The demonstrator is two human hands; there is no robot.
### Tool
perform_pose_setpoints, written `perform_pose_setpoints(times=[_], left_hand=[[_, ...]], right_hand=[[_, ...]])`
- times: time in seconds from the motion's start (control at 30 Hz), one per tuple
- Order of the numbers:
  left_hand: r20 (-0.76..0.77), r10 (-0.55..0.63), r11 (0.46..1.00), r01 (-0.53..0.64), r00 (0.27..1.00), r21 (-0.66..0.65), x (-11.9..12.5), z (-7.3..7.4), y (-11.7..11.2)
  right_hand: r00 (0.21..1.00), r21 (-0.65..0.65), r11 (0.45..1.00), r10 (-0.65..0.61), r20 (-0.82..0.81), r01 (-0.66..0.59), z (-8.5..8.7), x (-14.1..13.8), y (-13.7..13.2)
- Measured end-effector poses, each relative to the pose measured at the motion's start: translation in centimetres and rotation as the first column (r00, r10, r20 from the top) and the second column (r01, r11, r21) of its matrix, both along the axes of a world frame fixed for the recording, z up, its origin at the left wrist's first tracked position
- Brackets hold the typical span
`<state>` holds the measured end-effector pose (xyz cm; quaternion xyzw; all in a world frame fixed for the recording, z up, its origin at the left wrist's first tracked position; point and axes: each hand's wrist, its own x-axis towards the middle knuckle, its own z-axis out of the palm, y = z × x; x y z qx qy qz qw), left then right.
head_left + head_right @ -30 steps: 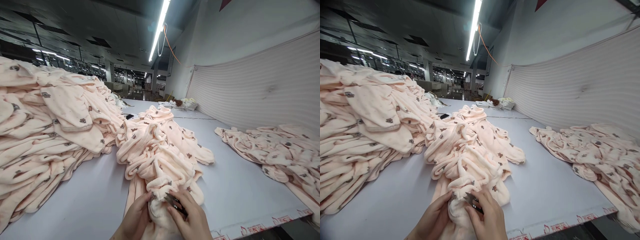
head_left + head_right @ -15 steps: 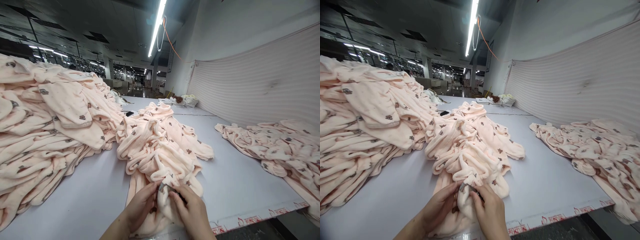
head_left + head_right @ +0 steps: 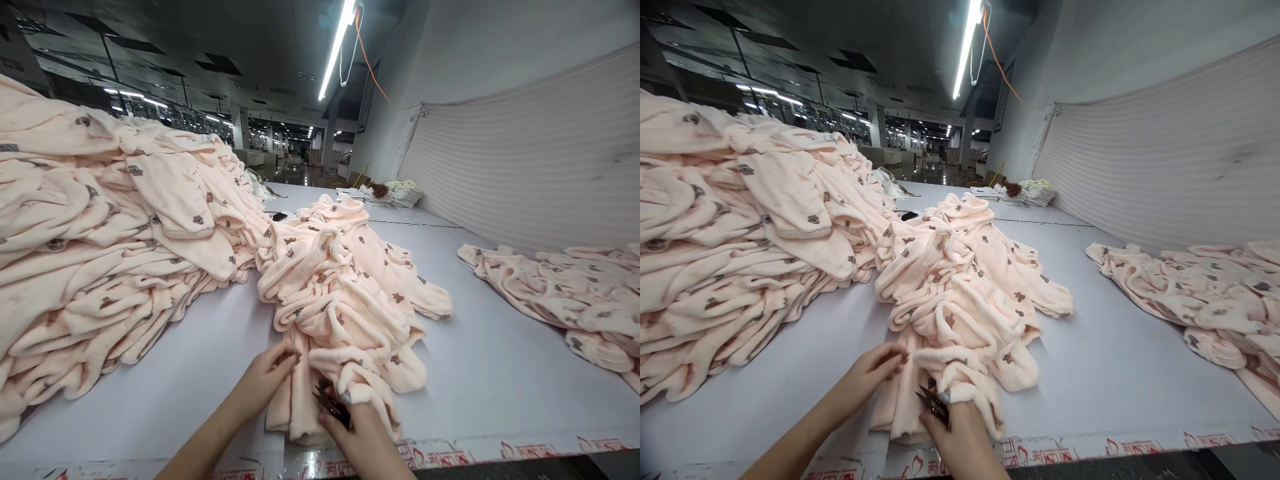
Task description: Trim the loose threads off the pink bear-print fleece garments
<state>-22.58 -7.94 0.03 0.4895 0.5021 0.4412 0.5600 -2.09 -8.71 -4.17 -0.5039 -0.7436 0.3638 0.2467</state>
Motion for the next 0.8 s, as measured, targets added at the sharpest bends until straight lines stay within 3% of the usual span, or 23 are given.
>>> perform_pose_setpoints(times=[0.07,0.1,0.17,0.27,0.37,0.43,0.5,0.6,0.67,0.8], left_hand=[[-0.187,0.123,0.992,-0.123,0.975,0.009,-0.5,-1.7,-2.9],[-0.332,0.127,0.991,-0.135,0.935,-0.002,-0.4,-2.5,-4.1],[-0.465,0.101,0.990,-0.135,0.880,-0.040,0.4,-3.8,-5.6],[-0.487,0.116,0.992,-0.125,0.866,0.014,2.4,-4.6,-5.9],[-0.455,0.114,0.993,-0.084,0.883,0.086,3.9,-4.5,-4.8],[-0.315,0.094,0.994,-0.074,0.945,0.076,4.4,-4.5,-4.1],[-0.002,0.062,0.998,-0.062,0.998,0.020,4.6,-4.5,-3.8],[0.438,0.053,0.996,-0.017,0.897,-0.085,4.6,-4.5,-3.7],[0.532,0.088,0.991,-0.020,0.842,-0.132,4.6,-4.6,-3.7],[0.558,0.105,0.987,-0.018,0.823,-0.160,4.4,-4.9,-3.9]], right_hand=[[1.000,0.015,1.000,0.020,0.002,-0.020,0.5,0.6,0.4],[0.999,0.027,0.999,0.036,0.028,-0.037,0.9,0.8,0.5],[0.990,0.056,0.995,0.070,0.120,-0.077,1.7,1.0,0.5],[0.957,0.104,0.982,0.126,0.262,-0.158,3.0,1.1,0.6],[0.903,0.175,0.971,0.076,0.423,-0.164,3.8,1.4,0.6],[0.851,0.208,0.968,0.011,0.525,-0.140,3.8,1.8,0.5],[0.837,0.217,0.968,-0.011,0.547,-0.130,3.6,2.3,0.4],[0.901,0.205,0.970,0.026,0.434,-0.127,3.2,2.8,0.1],[0.936,0.211,0.972,0.025,0.351,-0.105,3.1,2.7,-0.1],[0.962,0.239,0.966,0.025,0.273,-0.093,3.1,2.0,-0.1]])
